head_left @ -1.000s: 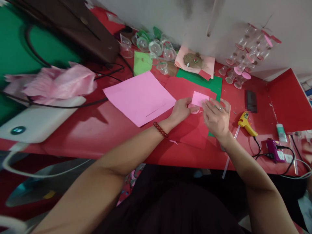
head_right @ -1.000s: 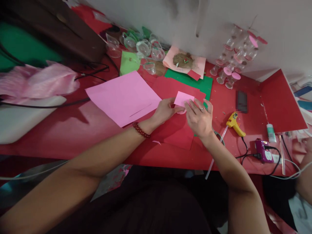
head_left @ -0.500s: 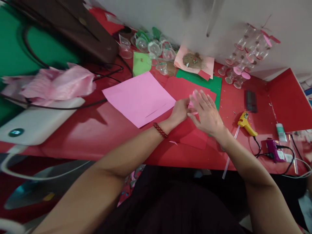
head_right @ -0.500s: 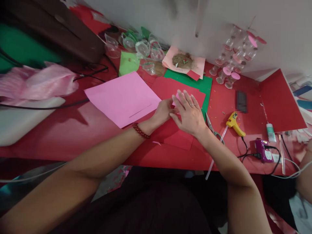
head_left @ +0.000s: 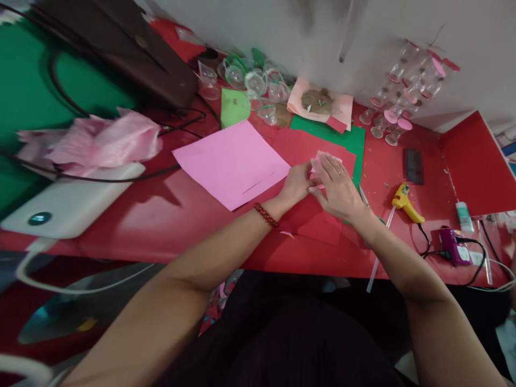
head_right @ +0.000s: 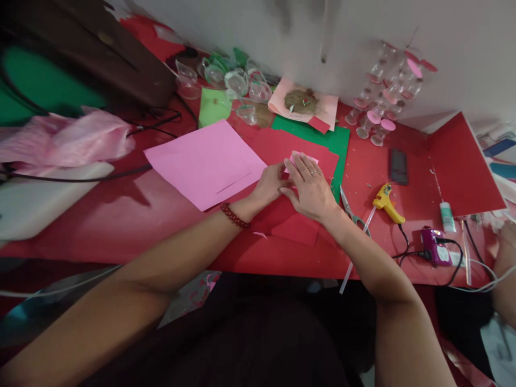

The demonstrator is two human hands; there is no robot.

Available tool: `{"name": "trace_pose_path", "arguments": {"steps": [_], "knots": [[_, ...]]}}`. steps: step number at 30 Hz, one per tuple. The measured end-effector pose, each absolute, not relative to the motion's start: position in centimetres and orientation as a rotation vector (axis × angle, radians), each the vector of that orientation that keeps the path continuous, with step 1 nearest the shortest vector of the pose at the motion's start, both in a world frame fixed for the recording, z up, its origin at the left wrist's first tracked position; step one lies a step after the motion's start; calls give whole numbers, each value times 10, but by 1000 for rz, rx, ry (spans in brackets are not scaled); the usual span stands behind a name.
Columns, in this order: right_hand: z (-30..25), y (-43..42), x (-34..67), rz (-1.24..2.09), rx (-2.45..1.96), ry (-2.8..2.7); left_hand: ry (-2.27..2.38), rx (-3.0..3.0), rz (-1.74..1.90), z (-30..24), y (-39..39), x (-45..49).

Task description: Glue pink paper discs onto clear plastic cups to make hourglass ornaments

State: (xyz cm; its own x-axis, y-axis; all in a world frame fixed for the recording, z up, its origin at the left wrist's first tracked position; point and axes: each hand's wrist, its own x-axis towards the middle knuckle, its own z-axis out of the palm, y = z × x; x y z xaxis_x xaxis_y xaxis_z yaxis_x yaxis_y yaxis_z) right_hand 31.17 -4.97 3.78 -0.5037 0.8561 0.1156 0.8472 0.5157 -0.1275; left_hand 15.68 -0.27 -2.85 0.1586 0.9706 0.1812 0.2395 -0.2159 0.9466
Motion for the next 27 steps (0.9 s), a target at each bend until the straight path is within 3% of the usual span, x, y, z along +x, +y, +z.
{"name": "trace_pose_path", "arguments": {"steps": [16,27], "knots": [[41,-44,319,166,-1363,-2618,1219,1594,1039,-18,-7,155],[53,-53,380,207,-1434,-2153,1160,1537,1086,-22,-8,158]]}}
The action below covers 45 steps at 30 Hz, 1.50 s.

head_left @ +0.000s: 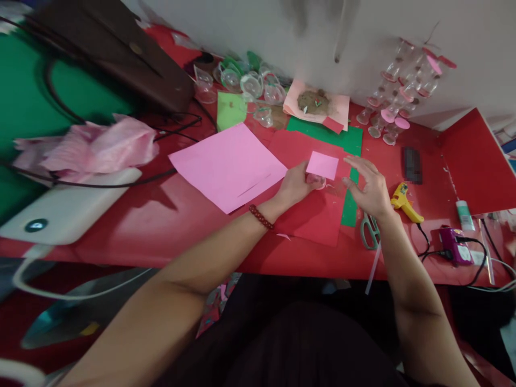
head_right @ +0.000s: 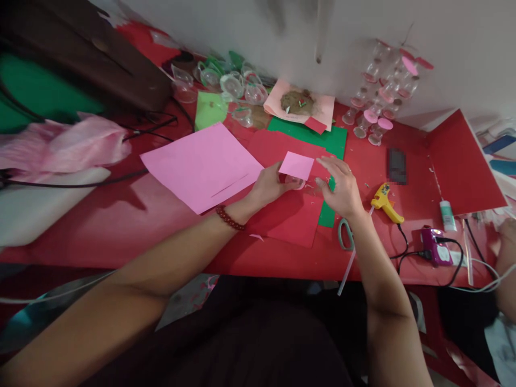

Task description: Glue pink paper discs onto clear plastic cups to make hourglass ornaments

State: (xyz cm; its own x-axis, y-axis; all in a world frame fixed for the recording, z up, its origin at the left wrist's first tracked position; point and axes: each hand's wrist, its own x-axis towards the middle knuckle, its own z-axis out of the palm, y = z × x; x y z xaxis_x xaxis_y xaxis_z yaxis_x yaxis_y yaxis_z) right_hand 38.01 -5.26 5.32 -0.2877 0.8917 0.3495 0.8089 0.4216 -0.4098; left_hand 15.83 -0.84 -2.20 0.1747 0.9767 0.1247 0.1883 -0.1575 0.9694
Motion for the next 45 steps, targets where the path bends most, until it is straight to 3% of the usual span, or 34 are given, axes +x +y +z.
{"name": "trace_pose_path", "arguments": {"steps": [14,25,34,45], "knots": [[32,-45,386,204,-939,-2070,773,1486,859,0,-27,156],[19,-49,376,269,-870,-1908,734,1341,948,-1,-31,160],[24,-45,387,193,-957,-2191,607,1204,1002,6,-31,158],[6,-47,380,-79,-937,-2139,511,1408,1009,-10,-28,156]]}}
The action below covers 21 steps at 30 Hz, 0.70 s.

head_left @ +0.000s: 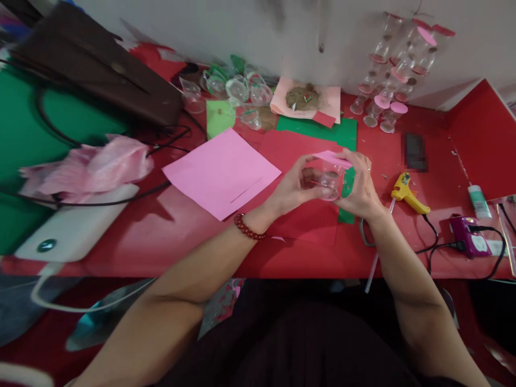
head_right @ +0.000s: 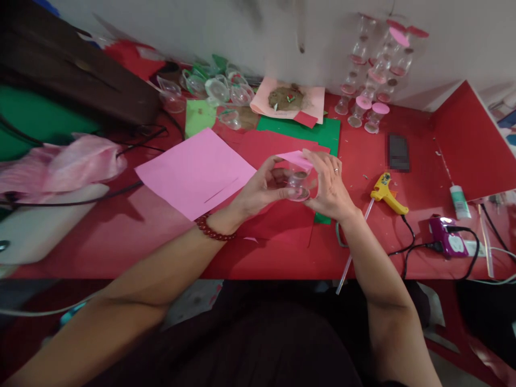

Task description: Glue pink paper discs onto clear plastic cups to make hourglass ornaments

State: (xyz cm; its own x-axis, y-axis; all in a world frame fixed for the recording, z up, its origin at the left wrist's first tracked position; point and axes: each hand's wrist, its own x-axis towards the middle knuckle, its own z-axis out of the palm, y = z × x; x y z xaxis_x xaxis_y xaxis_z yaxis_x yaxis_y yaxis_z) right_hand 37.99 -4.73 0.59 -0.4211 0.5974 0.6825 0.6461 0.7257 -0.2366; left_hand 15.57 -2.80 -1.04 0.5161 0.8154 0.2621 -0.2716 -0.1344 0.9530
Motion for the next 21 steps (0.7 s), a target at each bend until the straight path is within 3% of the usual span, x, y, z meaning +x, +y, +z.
{"name": "trace_pose_path", "arguments": {"steps": [8,21], "knots": [[19,-51,377,-34,-797,-2106,446,2240,1267,-15,-2,140],[18,-51,381,140,-854,-2098,612,2100,1206,13,-19,142]]}}
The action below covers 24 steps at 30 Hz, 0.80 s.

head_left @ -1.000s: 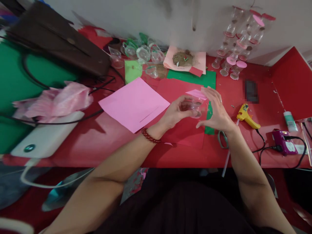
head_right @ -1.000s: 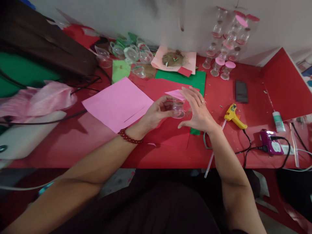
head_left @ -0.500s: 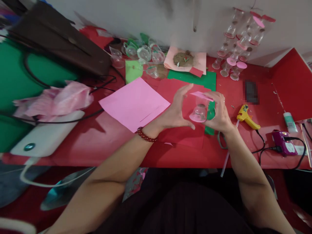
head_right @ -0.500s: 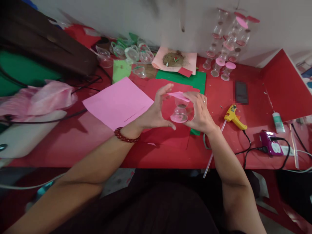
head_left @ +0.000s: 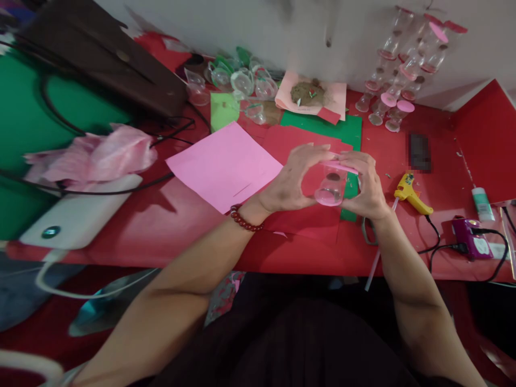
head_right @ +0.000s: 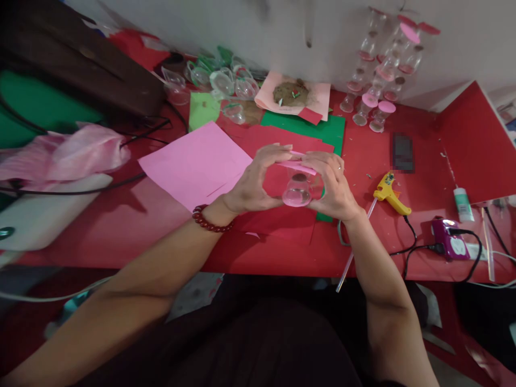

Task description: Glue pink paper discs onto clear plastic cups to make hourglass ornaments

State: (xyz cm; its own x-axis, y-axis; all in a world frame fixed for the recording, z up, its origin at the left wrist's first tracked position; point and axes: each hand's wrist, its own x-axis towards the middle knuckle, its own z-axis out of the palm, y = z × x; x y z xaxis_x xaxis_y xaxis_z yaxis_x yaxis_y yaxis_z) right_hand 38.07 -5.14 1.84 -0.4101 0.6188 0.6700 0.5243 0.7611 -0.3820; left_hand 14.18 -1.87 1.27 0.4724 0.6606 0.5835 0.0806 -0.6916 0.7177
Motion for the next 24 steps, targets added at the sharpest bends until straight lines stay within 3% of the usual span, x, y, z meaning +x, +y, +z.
{"name": "trace_pose_path", "arguments": {"steps": [11,24], "knots": [[22,-53,380,116,-847,-2084,544,2123,1181,18,-21,137],[29,-56,386,522,-909,-2140,507,1885,1224,-4,-13,141]]}}
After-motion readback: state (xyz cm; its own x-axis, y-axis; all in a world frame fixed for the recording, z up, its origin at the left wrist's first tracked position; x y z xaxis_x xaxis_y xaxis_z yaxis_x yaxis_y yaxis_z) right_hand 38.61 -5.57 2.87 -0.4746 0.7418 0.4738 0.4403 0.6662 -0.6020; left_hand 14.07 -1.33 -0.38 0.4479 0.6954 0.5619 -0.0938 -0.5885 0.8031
